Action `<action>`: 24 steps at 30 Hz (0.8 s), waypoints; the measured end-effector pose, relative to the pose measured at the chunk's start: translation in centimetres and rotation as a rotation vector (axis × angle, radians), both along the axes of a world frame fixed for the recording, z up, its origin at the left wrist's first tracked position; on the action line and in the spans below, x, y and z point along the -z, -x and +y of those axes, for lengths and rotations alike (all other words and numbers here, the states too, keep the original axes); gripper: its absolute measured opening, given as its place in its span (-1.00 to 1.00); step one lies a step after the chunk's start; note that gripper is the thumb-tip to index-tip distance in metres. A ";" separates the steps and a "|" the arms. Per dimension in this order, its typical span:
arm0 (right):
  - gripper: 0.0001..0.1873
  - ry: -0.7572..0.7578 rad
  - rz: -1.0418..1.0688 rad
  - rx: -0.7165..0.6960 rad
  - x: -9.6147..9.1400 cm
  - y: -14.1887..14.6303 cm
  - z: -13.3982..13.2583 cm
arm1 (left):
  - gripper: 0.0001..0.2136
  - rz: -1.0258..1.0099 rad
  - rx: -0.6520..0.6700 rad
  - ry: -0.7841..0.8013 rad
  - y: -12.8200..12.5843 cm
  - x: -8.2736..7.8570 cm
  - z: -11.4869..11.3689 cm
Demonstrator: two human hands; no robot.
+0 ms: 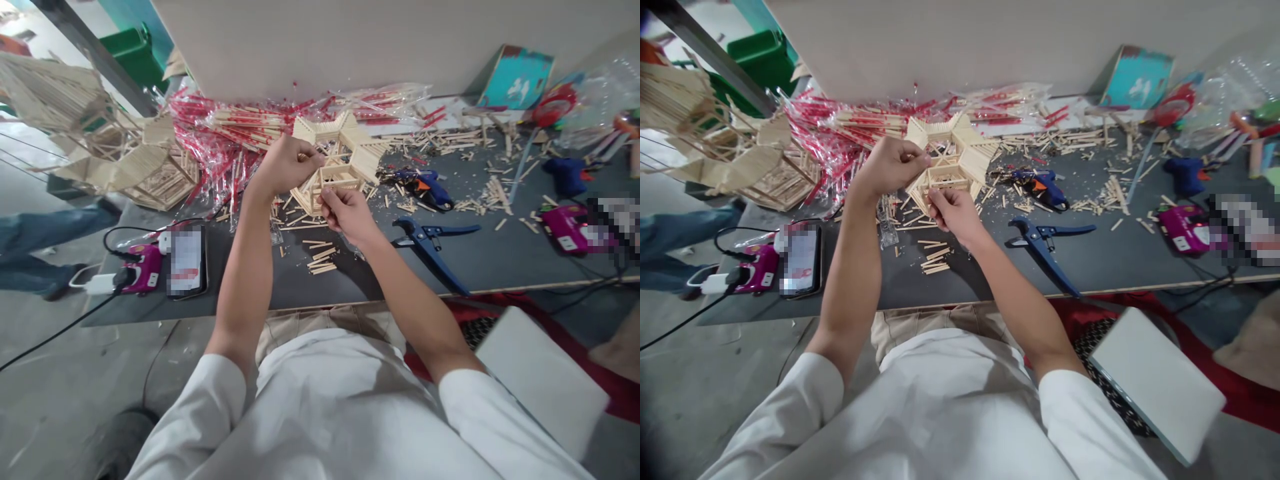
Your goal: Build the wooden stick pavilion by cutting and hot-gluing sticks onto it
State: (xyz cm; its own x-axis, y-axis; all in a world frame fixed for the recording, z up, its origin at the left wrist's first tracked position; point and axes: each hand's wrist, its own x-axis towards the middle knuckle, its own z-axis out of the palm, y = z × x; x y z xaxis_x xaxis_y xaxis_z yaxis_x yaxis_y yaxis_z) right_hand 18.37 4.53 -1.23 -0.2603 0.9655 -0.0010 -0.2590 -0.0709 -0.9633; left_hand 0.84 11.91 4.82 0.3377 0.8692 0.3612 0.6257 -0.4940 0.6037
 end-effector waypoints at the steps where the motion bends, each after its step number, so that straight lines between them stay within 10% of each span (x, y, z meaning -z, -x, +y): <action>1: -0.52 0.004 0.007 0.003 0.0 0.0 0.0 | -0.78 -0.005 0.007 0.002 0.0 0.0 0.0; 24: -0.55 0.047 0.014 0.029 -0.3 0.2 0.0 | -0.85 -0.075 0.038 0.131 0.1 -0.6 0.0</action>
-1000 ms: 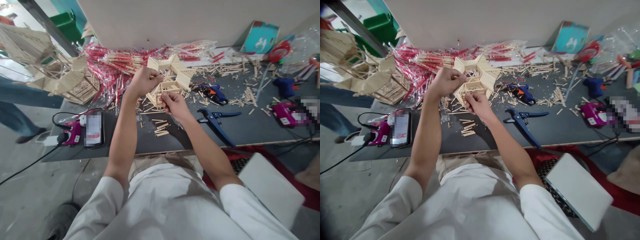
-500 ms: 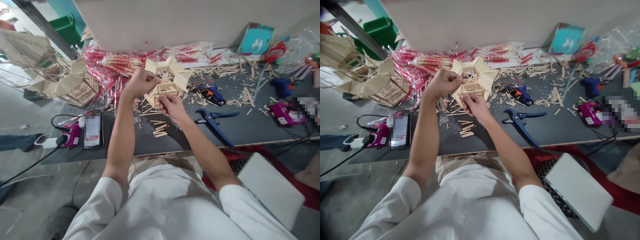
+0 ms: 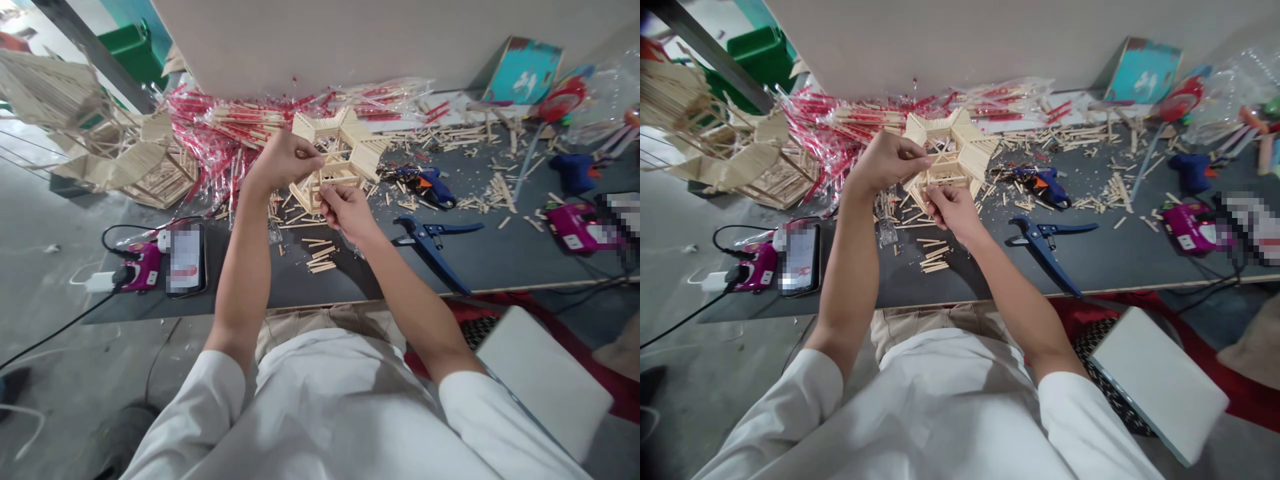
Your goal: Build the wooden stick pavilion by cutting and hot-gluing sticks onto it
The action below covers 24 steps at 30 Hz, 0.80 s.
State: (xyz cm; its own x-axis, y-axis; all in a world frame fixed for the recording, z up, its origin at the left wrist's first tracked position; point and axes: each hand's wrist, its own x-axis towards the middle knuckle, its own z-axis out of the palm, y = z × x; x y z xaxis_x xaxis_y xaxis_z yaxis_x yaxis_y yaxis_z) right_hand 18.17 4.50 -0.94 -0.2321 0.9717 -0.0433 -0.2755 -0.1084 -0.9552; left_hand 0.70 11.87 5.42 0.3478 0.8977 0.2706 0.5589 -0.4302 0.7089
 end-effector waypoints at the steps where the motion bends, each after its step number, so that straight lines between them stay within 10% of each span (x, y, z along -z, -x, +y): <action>1: -0.54 0.000 -0.001 -0.002 0.0 0.0 0.0 | -0.85 0.011 -0.005 -0.005 0.0 0.0 0.0; 24: -0.47 -0.072 -0.036 0.046 0.2 -0.1 0.2 | -0.71 0.174 0.035 -0.101 0.2 -0.6 -0.9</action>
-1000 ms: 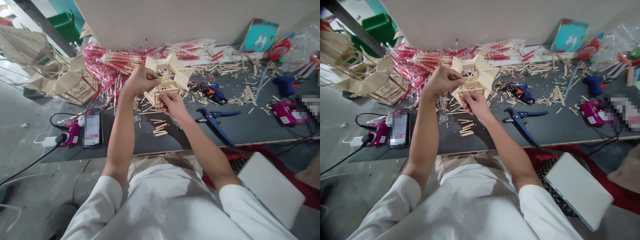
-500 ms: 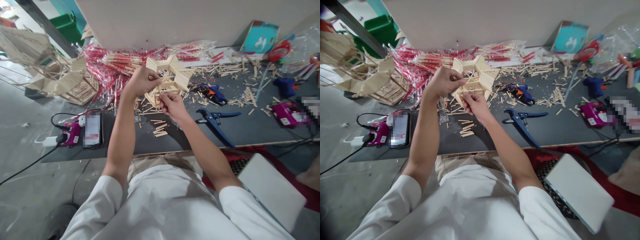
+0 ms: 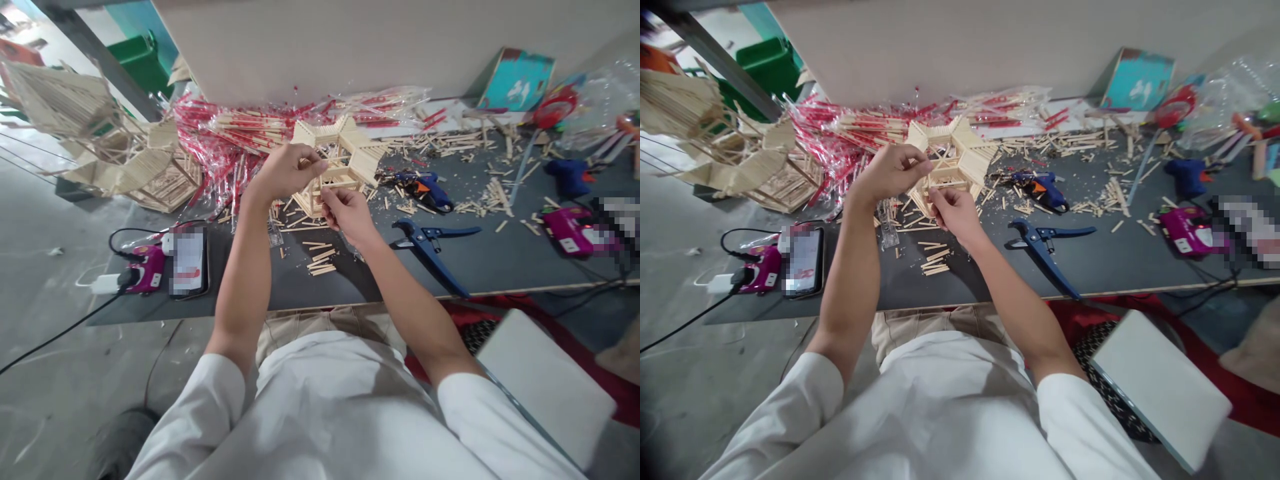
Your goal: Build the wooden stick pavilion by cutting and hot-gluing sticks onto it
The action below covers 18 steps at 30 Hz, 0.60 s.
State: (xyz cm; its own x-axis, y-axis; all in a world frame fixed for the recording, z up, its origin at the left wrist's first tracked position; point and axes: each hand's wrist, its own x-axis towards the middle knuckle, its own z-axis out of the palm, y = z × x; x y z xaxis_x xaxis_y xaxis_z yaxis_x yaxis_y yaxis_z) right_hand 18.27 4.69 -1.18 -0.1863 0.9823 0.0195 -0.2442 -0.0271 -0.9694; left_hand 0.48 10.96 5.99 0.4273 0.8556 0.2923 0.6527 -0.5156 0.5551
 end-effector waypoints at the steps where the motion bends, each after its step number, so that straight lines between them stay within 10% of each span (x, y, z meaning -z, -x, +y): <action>1: -0.46 -0.013 -0.013 0.008 0.1 0.0 0.0 | -0.68 0.024 0.021 -0.001 0.1 -0.2 -0.2; 8: -0.42 -0.085 -0.080 0.040 0.4 -0.2 0.2 | -0.16 0.200 0.164 -0.073 1.2 -0.3 -1.8; 18: -0.59 -0.161 -0.249 0.103 1.2 -2.7 0.0 | -0.27 0.255 0.121 -0.136 0.7 0.1 -3.0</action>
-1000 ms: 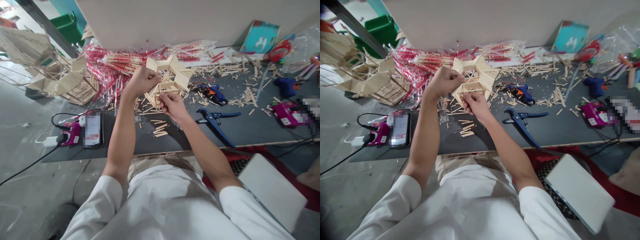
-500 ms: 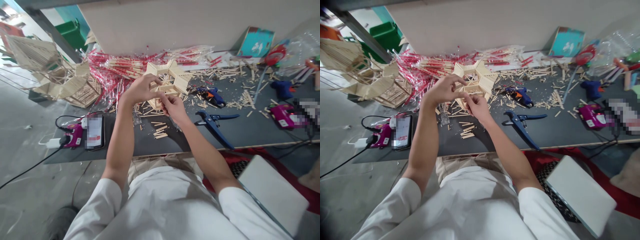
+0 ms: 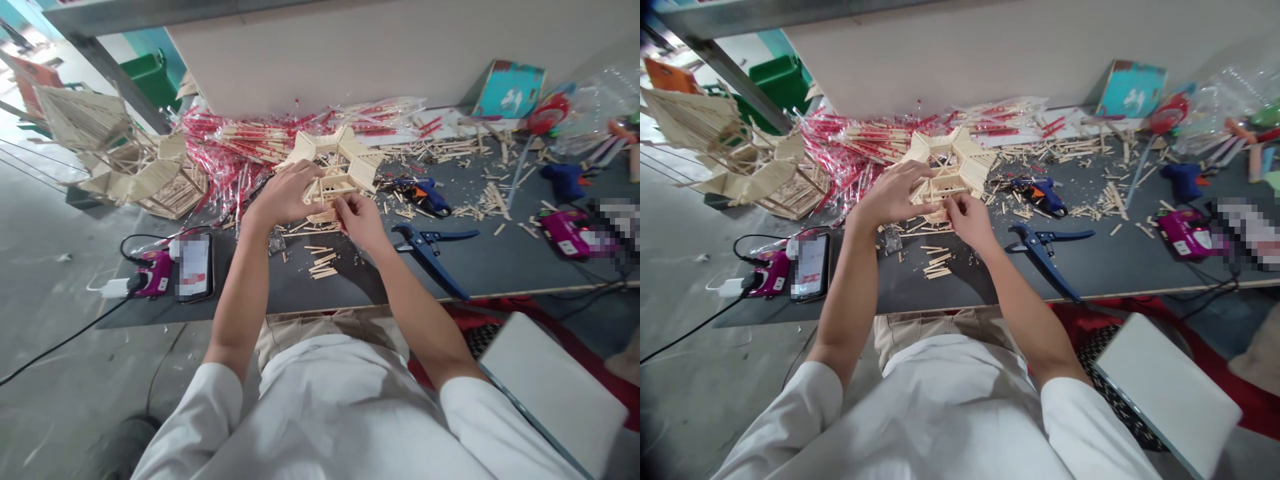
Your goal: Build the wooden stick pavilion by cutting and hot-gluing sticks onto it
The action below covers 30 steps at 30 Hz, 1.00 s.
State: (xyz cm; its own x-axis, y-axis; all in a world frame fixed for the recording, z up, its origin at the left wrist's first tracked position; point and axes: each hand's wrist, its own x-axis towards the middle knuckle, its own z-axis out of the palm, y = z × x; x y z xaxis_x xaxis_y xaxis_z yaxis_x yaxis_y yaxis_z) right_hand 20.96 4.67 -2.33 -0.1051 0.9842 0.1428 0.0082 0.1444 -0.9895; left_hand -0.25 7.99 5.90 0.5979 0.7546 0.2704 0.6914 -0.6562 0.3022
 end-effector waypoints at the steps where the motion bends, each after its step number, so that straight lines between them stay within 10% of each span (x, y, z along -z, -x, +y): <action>1: -0.61 0.001 -0.010 -0.005 0.2 -0.2 0.1 | -0.27 -0.003 0.000 -0.004 0.0 0.0 0.0; 14: -0.81 -0.134 -0.368 -0.107 0.1 -1.5 -0.3 | -0.72 -0.222 -0.177 -0.064 1.6 -0.3 -6.5; 21: -0.73 -0.240 -0.733 -0.297 -0.8 -2.1 -0.2 | -0.74 0.122 0.106 0.272 1.2 3.2 -8.6; 30: -0.90 0.039 -0.926 -0.518 -3.0 -8.5 -0.4 | -0.71 0.273 -0.011 0.170 0.8 6.1 -8.2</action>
